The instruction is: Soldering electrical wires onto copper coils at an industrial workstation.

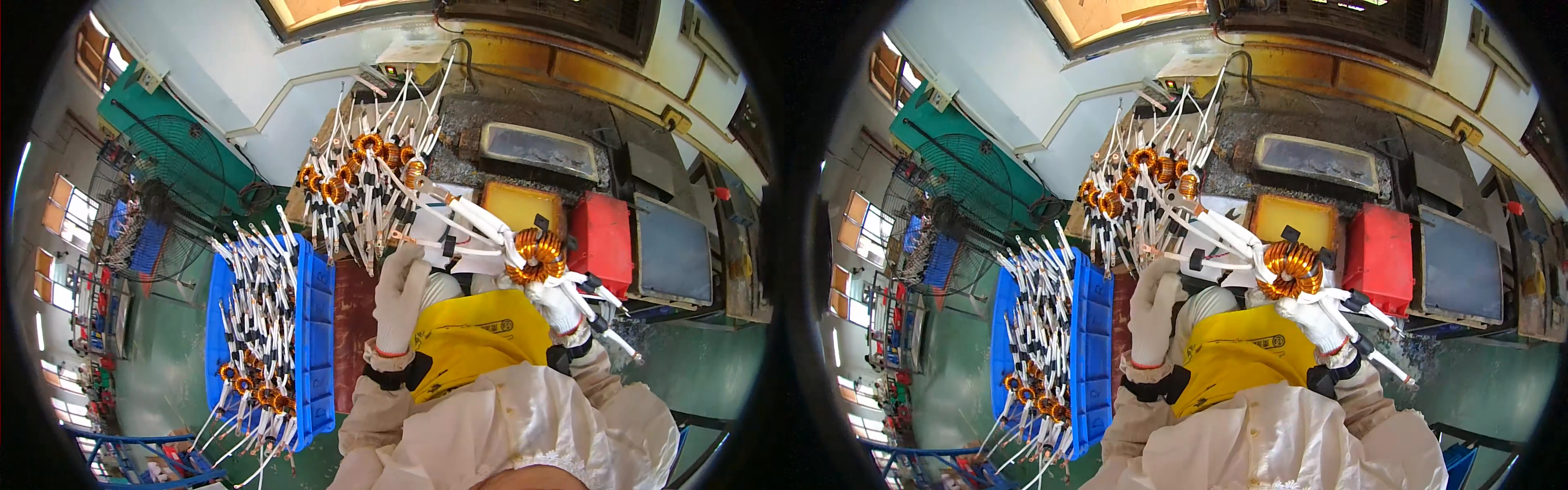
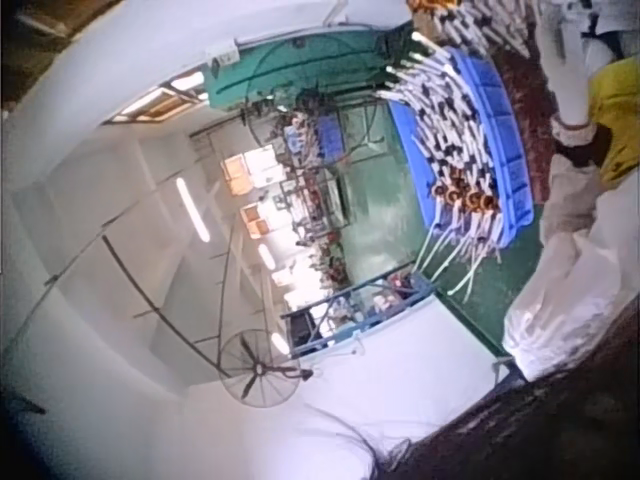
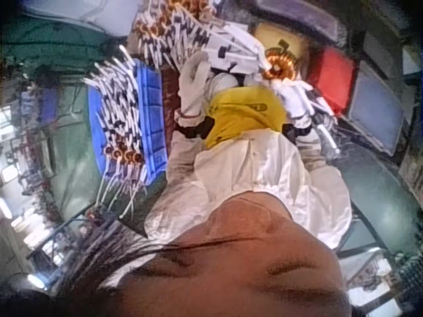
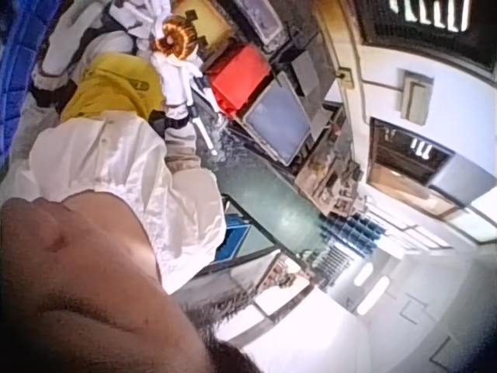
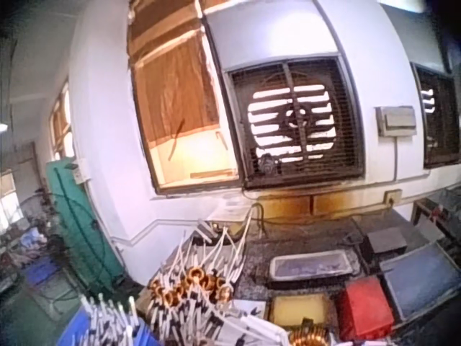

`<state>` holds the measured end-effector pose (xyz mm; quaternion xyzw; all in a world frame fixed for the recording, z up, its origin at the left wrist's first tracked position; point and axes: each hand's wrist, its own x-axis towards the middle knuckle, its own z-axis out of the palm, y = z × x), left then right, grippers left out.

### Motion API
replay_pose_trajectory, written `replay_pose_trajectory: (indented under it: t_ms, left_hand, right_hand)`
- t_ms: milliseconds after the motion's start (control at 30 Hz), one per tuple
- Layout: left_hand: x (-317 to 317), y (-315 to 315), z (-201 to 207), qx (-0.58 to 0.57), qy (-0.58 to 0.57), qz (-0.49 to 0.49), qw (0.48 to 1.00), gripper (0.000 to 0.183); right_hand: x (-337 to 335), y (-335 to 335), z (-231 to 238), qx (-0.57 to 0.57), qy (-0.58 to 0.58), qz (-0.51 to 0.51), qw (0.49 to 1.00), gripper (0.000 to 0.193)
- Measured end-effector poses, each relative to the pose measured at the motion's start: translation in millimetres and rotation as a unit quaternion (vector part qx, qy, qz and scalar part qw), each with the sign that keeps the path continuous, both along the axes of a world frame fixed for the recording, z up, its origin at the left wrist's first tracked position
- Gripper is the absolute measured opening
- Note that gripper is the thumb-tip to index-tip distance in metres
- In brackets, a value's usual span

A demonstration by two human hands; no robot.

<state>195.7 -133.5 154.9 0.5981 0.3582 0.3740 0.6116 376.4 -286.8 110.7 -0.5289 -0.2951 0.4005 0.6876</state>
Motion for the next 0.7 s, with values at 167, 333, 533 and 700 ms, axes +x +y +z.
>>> replay_pose_trajectory:
  t_ms: [167,333,533,700]
  left_hand:
    - [13.6,-1.8,4.2,-0.020,-0.025,-0.082,0.996,0.027]
    - [21.9,-16.6,-2.6,-0.004,0.009,-0.147,0.989,0.028]
    - [33.3,-26.5,11.4,-0.111,-0.071,-0.171,0.976,0.027]
    - [29.6,-25.3,15.8,-0.091,-0.024,-0.177,0.980,0.026]
  right_hand:
    - [1.9,1.1,-1.3,0.010,-0.037,-0.009,0.999,0.042]
    - [-9.9,6.0,28.7,-0.030,-0.153,0.021,0.988,0.045]
    - [-10.1,-11.6,-13.7,-0.069,0.002,0.030,0.997,0.033]
    - [-15.7,-8.9,-13.5,0.015,0.104,0.023,0.994,0.032]
